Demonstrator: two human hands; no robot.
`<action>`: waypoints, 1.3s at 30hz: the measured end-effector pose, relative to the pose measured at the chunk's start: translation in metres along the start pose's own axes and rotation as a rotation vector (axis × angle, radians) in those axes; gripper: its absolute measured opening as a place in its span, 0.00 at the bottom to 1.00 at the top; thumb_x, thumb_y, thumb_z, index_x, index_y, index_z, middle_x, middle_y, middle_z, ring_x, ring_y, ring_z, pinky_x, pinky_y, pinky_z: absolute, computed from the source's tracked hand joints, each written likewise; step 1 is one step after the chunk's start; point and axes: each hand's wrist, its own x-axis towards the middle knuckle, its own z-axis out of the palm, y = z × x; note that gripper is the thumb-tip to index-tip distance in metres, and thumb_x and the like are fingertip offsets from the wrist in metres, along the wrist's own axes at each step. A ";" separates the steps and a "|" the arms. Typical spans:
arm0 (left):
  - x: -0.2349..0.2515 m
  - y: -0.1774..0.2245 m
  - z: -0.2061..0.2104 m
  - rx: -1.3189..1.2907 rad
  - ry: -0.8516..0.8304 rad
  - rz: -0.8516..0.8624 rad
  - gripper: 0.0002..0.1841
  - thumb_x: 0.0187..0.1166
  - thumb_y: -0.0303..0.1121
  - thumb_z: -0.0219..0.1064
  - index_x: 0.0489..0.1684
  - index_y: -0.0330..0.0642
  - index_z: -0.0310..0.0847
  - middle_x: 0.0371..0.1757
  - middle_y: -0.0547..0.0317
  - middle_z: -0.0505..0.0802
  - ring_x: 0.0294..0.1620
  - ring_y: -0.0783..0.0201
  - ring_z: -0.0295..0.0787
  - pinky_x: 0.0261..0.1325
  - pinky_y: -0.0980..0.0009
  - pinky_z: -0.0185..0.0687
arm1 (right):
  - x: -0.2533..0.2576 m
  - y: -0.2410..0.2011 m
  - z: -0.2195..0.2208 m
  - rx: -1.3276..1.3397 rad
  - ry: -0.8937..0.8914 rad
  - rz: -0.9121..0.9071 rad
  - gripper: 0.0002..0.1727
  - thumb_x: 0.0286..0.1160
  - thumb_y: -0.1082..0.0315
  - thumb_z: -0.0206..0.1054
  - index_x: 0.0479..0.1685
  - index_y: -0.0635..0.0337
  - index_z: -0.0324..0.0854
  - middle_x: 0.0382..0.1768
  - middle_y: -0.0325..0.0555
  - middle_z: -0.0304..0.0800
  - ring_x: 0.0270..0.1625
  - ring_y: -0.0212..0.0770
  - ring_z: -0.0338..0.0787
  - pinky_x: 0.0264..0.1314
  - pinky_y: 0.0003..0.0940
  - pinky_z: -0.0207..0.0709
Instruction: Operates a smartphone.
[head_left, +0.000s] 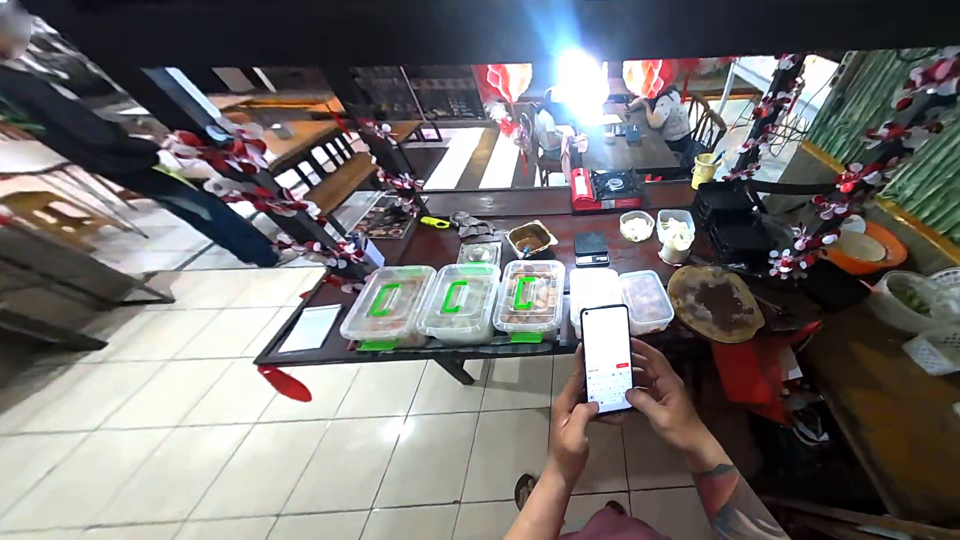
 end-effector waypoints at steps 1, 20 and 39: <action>-0.001 -0.001 -0.001 -0.006 0.000 -0.004 0.38 0.80 0.23 0.47 0.97 0.45 0.42 0.77 0.34 0.79 0.61 0.36 0.89 0.42 0.38 0.95 | 0.000 0.001 0.000 0.005 -0.005 -0.005 0.43 0.73 0.74 0.69 0.92 0.50 0.57 0.76 0.51 0.80 0.67 0.57 0.88 0.63 0.55 0.90; -0.001 0.008 0.008 -0.016 0.139 -0.113 0.41 0.77 0.26 0.51 0.97 0.56 0.47 0.78 0.40 0.80 0.60 0.34 0.90 0.41 0.36 0.93 | -0.003 0.007 -0.002 -0.004 0.015 0.008 0.39 0.77 0.66 0.66 0.91 0.48 0.59 0.75 0.49 0.82 0.69 0.54 0.88 0.66 0.55 0.87; 0.000 0.016 0.015 0.068 0.024 -0.032 0.38 0.81 0.24 0.49 0.97 0.45 0.44 0.79 0.36 0.79 0.58 0.39 0.92 0.41 0.41 0.96 | 0.046 -0.034 0.001 -0.219 -0.003 0.045 0.48 0.75 0.67 0.69 0.96 0.38 0.47 0.74 0.47 0.82 0.67 0.47 0.89 0.68 0.49 0.87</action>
